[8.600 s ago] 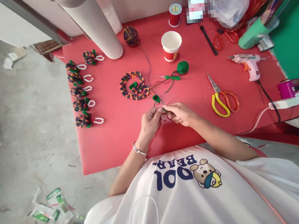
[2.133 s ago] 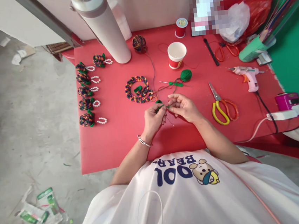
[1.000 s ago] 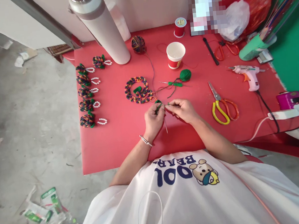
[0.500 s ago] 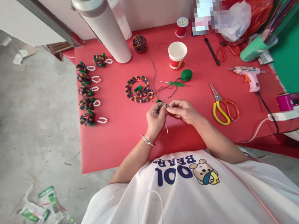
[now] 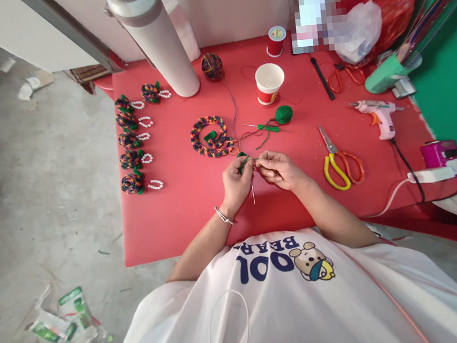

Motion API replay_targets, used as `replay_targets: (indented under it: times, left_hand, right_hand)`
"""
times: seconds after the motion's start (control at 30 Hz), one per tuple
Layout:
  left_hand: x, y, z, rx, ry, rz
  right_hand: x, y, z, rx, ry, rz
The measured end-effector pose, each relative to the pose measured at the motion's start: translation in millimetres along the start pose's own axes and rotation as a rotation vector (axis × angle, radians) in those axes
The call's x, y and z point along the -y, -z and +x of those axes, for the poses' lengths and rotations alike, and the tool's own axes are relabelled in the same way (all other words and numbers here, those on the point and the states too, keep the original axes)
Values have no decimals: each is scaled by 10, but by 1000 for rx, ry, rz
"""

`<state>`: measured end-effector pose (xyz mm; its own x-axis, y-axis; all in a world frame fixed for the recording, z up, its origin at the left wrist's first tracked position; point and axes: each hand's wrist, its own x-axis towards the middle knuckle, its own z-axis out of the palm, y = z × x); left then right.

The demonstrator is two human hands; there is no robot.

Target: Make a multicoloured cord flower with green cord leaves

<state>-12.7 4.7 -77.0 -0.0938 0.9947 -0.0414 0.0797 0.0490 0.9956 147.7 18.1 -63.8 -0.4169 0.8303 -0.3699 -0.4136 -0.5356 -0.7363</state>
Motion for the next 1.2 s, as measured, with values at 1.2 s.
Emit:
replay_targets:
  times: [1.2]
  left_hand:
    - [36,-6,54,-24,182,-317]
  right_hand:
    - [-35,-90,-100,44,270,-415]
